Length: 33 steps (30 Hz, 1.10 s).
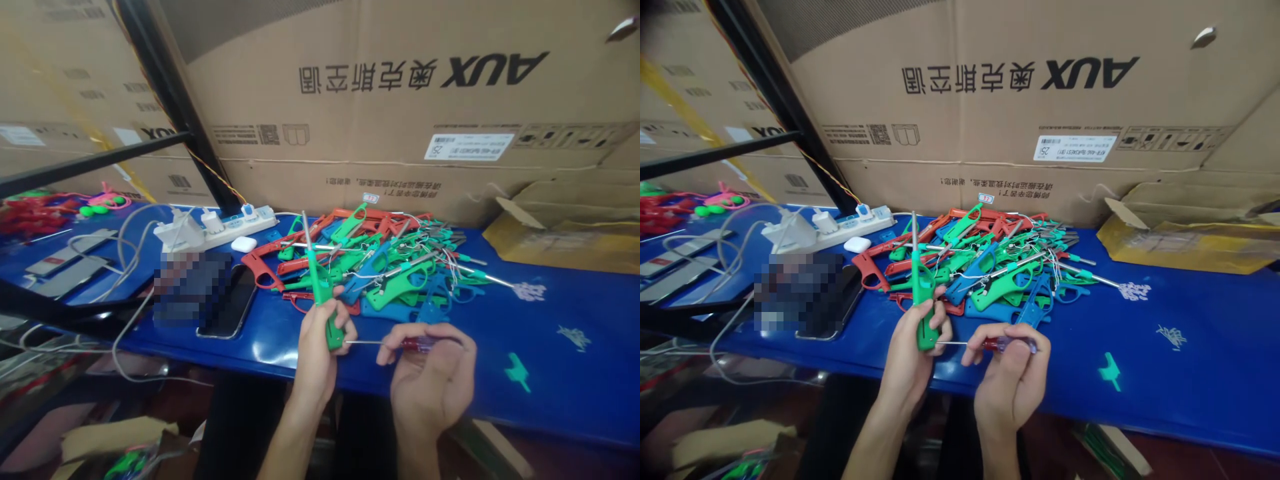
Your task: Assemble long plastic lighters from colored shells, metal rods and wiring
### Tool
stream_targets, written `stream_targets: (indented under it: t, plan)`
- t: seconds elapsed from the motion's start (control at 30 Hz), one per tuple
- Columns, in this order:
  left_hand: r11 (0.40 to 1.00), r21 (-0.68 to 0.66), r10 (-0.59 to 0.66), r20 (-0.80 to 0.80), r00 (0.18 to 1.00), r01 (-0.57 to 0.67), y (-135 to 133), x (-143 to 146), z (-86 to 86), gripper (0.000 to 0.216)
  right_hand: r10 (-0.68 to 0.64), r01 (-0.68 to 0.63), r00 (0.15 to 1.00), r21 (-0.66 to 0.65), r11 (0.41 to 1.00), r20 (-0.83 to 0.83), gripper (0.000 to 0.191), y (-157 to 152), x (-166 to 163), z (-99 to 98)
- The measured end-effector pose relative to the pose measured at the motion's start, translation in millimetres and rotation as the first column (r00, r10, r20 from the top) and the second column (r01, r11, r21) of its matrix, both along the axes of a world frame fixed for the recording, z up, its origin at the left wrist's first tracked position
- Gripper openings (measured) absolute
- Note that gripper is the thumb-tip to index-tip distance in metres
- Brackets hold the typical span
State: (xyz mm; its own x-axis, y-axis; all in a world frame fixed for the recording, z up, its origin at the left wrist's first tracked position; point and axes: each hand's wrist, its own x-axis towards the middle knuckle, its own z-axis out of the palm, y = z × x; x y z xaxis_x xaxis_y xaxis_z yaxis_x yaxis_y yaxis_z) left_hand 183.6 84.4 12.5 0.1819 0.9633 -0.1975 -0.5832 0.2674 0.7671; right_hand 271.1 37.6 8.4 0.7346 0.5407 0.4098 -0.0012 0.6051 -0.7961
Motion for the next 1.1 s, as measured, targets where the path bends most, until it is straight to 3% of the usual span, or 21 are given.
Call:
stream_targets:
  t: [0.2,1.1]
  plan:
    - [0.999,0.007,-0.037,-0.018,0.999,0.038,-1.0,-0.8,-1.8,0.025,0.035,-0.033,0.995,-0.014,0.999,0.093,0.014,1.9,-2.0,-3.3]
    - [0.999,-0.015,-0.048,0.004,0.999,0.048,-0.2,-0.1,1.7,0.044,0.007,-0.002,0.997,-0.073,0.997,0.071,0.015,1.3,-1.4,-1.4]
